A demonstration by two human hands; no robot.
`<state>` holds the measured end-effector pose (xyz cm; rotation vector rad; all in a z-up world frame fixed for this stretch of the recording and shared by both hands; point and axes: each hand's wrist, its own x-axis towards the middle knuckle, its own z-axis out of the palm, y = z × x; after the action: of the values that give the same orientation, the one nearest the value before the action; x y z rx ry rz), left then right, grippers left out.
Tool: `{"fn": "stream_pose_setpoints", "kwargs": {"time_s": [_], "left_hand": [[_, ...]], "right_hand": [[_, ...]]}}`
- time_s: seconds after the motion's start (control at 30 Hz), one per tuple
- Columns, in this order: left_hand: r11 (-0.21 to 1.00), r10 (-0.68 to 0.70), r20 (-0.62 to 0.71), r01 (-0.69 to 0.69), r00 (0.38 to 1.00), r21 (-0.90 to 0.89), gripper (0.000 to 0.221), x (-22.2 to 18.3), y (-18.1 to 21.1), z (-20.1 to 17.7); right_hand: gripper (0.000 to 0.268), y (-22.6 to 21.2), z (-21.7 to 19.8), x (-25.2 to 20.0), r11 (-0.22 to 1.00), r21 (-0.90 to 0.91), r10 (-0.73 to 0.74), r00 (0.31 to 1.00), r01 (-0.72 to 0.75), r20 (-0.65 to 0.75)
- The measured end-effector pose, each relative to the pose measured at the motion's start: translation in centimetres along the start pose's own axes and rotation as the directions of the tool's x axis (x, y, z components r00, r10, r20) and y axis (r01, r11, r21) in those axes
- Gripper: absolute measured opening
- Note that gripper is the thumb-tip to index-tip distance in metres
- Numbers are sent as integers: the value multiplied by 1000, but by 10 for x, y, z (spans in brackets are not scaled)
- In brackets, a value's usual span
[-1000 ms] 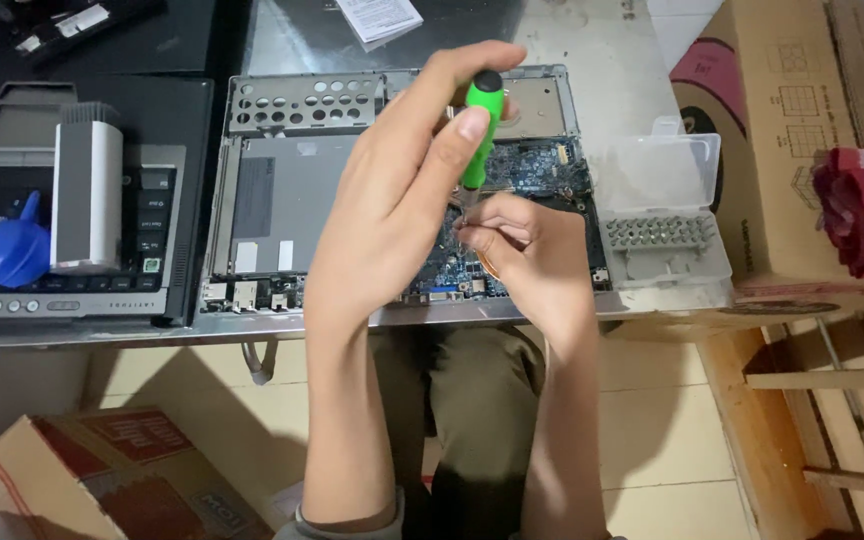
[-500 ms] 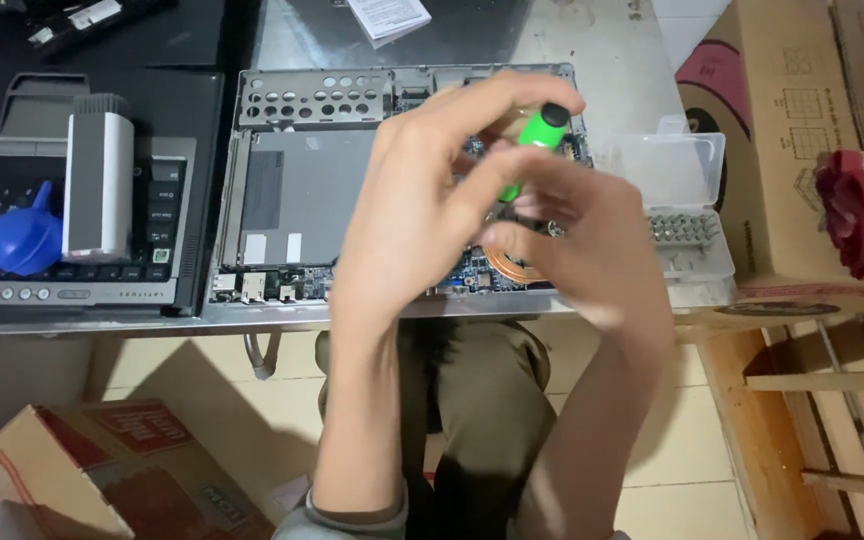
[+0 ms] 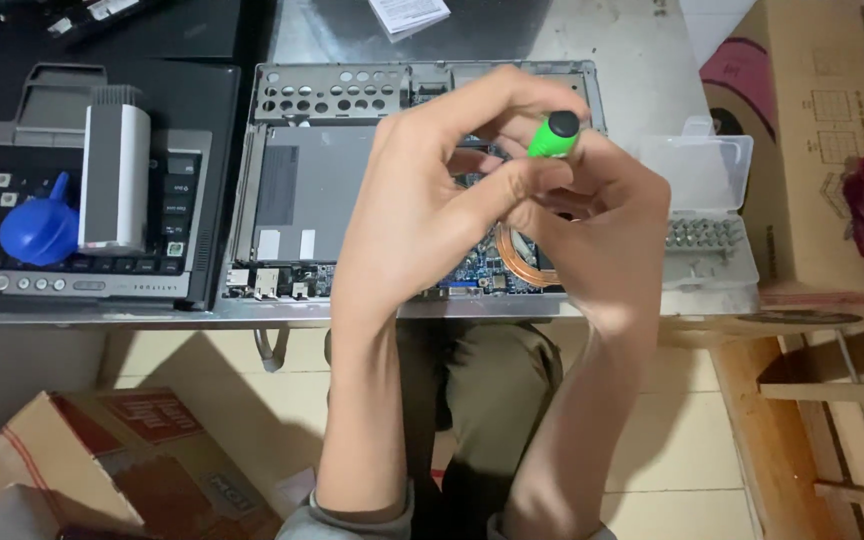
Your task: The person holds a blue air blower in one hand and a brush in the other, brushing dust off a disassembled laptop motherboard and cooling fan on the workbench. They then pick up a green-handled screwdriver and work on the fan assembly screws.
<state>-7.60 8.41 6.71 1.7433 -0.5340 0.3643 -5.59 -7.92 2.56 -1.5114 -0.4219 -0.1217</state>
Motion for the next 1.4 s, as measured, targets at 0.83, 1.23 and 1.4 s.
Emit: {"fn": "stream_pose_setpoints", "kwargs": {"time_s": [0.83,1.23,1.4], "left_hand": [[997,2,29,0,1000,-72,23,-1,11,-10],[998,-33,-154,25,987,-54,19,-2,-11,-10],[944,23,-371,-143,928,-299,21,-5,-18,-15]], "right_hand": [[12,35,-8,5,986,164,-11,996,-3,87],[26,55,-19,-1,971,50,218,949,-235,227],[20,61,-34,-4,942,180,235,939,-284,251]]}}
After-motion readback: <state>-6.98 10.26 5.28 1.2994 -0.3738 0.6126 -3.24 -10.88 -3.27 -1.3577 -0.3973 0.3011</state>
